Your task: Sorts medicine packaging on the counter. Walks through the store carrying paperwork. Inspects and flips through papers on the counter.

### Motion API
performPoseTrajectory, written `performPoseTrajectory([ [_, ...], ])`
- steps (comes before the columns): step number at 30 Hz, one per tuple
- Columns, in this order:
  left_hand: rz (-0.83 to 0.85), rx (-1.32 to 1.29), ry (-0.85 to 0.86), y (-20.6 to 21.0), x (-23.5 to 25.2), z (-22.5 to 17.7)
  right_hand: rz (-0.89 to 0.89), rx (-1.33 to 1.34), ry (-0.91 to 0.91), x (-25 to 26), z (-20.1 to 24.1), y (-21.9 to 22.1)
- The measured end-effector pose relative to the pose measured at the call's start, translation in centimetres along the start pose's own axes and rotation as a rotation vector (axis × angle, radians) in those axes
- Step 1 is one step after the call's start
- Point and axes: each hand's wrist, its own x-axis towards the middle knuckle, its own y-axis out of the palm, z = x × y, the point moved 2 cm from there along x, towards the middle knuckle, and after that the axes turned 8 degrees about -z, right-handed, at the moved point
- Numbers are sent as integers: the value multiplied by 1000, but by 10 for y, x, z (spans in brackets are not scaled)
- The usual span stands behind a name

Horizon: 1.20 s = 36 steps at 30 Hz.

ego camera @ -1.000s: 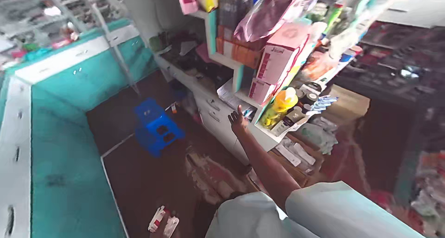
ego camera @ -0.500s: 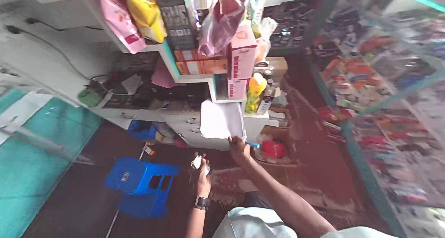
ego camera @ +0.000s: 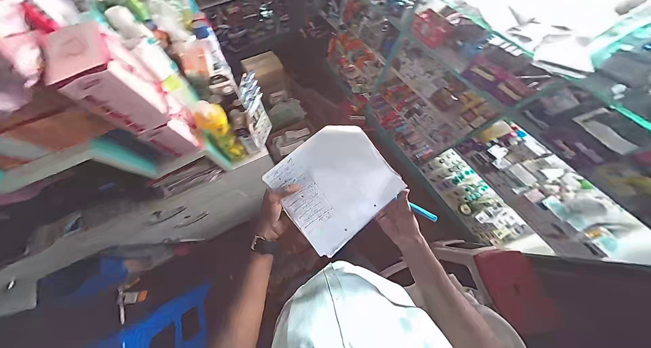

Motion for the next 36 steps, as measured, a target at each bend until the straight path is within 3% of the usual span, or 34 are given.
performPoseTrajectory([
  [4,130,246,-88,100,57,36,75,41,-129,50,71,-75],
  [8,250,390,-126,201,97,83,5,28,-45,70,136,-135],
  [13,432,388,-251,307,147,126,-137,-94,-217,123,184,-193],
  [16,443,387,-269,362,186,148,-265,-74,-298,158,203,-211],
  [18,388,270,-266,401,215,166,-323,-52,-332,189,218,-224],
  [21,469,75,-290,452,262,198,-408,-35,-356,234,244,-243],
  [28,506,277,-290,539,324,240,-559,-36,-362,330,308,-262],
  [36,392,260,-316,584,380,255,-445,83,-303,413,334,-284],
])
